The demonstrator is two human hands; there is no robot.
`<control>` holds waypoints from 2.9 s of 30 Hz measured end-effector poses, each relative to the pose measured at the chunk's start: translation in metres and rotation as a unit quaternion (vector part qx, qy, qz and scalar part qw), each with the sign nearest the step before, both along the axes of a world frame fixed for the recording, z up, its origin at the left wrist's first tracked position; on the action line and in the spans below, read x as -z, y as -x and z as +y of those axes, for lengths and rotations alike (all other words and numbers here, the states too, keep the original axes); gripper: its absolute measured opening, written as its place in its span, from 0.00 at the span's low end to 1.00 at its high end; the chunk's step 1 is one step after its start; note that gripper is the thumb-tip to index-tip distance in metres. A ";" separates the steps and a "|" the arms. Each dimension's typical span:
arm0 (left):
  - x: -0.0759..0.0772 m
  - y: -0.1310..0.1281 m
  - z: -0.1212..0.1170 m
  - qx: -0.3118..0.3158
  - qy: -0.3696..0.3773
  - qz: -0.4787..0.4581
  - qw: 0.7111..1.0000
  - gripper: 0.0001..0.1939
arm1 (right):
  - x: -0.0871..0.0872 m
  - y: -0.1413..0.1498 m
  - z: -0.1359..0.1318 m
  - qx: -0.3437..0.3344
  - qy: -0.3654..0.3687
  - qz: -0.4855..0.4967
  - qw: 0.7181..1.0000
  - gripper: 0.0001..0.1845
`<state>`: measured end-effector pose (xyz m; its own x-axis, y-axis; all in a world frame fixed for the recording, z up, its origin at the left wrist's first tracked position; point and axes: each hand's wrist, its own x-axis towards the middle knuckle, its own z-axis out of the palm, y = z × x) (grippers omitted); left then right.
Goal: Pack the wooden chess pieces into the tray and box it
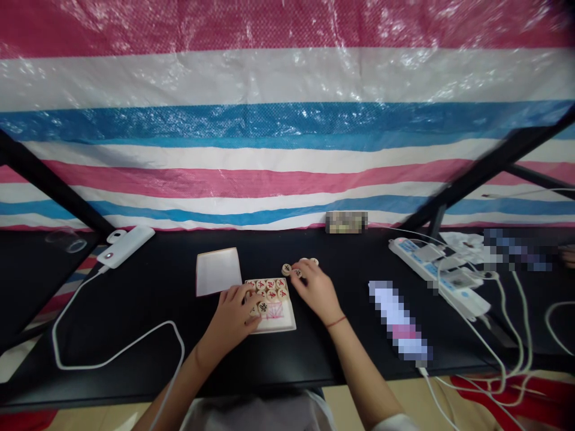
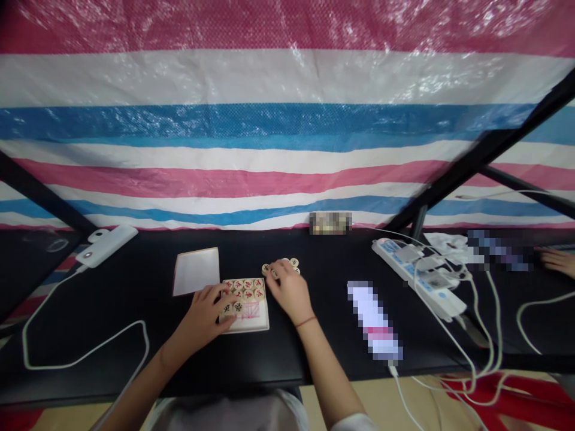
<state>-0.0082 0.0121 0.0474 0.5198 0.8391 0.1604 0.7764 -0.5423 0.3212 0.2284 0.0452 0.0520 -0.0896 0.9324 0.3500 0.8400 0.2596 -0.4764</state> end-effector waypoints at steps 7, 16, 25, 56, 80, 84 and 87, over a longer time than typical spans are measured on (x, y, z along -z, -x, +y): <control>0.011 -0.009 0.015 0.065 -0.022 -0.008 0.998 0.21 | -0.015 -0.027 0.060 0.091 0.239 -0.162 0.953 0.15; 0.006 -0.009 0.011 0.063 -0.032 -0.034 0.997 0.26 | -0.013 -0.021 0.078 0.090 0.286 -0.173 0.938 0.16; 0.002 -0.009 0.020 -0.026 -0.047 -0.203 0.978 0.23 | -0.034 -0.008 0.050 -0.013 0.196 -0.024 0.980 0.13; 0.006 -0.036 0.015 0.103 -0.030 0.000 0.994 0.04 | 0.000 -0.001 -0.034 -0.050 0.192 0.374 0.906 0.15; 0.014 -0.022 0.028 0.097 0.007 -0.041 0.994 0.36 | 0.011 0.026 -0.044 -0.177 0.019 -0.049 0.983 0.05; 0.014 -0.022 0.027 0.098 0.006 -0.040 0.994 0.34 | 0.010 0.023 -0.044 -0.183 0.027 -0.051 0.981 0.05; 0.014 -0.022 0.027 0.096 0.008 -0.037 0.995 0.34 | 0.010 0.023 -0.044 -0.187 0.025 -0.054 0.981 0.04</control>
<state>0.0139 0.0390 0.0338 0.6575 0.7287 0.1916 0.6333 -0.6722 0.3834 0.2055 0.0009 0.0424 -0.4628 0.8432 0.2737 0.7364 0.5375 -0.4109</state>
